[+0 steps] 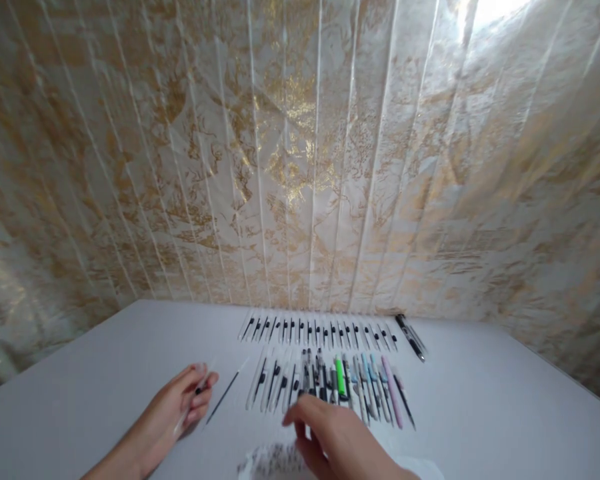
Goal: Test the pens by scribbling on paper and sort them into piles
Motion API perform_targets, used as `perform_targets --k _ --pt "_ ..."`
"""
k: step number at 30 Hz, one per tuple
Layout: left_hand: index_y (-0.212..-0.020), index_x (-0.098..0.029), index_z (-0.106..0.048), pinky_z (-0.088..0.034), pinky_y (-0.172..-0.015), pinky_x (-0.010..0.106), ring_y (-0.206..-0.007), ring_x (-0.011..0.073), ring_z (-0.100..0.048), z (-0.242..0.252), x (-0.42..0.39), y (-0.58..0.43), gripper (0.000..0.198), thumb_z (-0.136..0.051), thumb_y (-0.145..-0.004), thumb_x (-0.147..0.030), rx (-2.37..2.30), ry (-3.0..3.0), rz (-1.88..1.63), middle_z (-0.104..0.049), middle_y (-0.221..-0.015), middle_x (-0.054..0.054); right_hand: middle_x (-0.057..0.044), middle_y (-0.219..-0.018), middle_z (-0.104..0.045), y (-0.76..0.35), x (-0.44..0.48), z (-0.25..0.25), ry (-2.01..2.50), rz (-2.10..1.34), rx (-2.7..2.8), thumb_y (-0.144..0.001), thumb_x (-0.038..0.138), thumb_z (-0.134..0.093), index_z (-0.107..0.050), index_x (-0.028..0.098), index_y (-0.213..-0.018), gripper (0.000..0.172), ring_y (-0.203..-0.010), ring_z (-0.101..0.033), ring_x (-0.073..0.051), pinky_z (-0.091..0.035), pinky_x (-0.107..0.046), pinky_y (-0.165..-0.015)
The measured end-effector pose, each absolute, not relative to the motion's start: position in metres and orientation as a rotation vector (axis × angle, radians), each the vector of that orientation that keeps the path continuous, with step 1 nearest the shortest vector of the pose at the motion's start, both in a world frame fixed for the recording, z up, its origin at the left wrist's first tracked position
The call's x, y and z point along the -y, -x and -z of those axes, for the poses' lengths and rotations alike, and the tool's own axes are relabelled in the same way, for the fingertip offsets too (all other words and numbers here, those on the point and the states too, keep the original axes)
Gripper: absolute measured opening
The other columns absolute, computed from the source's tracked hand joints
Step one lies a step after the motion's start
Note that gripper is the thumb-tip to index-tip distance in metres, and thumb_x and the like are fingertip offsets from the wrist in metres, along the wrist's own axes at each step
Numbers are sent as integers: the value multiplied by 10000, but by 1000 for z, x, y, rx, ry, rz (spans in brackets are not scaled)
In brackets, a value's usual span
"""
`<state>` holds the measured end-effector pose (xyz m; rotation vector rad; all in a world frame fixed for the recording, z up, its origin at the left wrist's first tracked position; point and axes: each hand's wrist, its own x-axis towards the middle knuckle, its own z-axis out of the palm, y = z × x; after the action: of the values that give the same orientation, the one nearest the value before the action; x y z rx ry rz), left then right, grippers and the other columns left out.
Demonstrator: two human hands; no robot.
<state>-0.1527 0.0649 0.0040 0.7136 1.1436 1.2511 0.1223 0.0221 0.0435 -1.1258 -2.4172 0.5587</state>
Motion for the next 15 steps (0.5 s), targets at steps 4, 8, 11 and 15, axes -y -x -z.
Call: perform_targets --k 4,8,11,15 --pt "-733 -194 -457 -301 -338 132 -418 50 -387 -19 -63 149 198 -653 -739 -226 -1092 -651 -1295 -532 -666 -40 -46 -996 -679 -61 -79 -67 932 132 2774 -891 105 -525 -643 137 -1018 176 -898 -661 -177 -517 -235 -687" --pt "-724 -193 -471 -314 -347 147 -436 69 -413 -23 -64 152 170 -627 -769 -246 -1077 -658 -1331 -562 -663 -18 -44 -1094 -642 -11 -116 -70 879 180 2866 -1011 192 -407 -622 102 -1099 249 -996 -632 -201 -510 -377 -832" --pt "-721 -188 -489 -319 -366 150 -452 71 -420 -25 -66 158 207 -661 -766 -293 -1075 -685 -1363 -575 -669 -16 -22 -1082 -653 5 -125 -65 826 159 2933 -1049 215 -249 -646 94 -1055 414 -923 -640 -155 -491 -391 -817" --pt "-775 -192 -517 -313 -391 153 -467 69 -418 -33 -65 162 256 -727 -730 -331 -1067 -726 -1428 -579 -690 -31 9 -692 -710 -23 -120 -69 775 64 2945 -737 281 -738 -685 155 -728 137 -654 -622 -121 -455 -209 -615"
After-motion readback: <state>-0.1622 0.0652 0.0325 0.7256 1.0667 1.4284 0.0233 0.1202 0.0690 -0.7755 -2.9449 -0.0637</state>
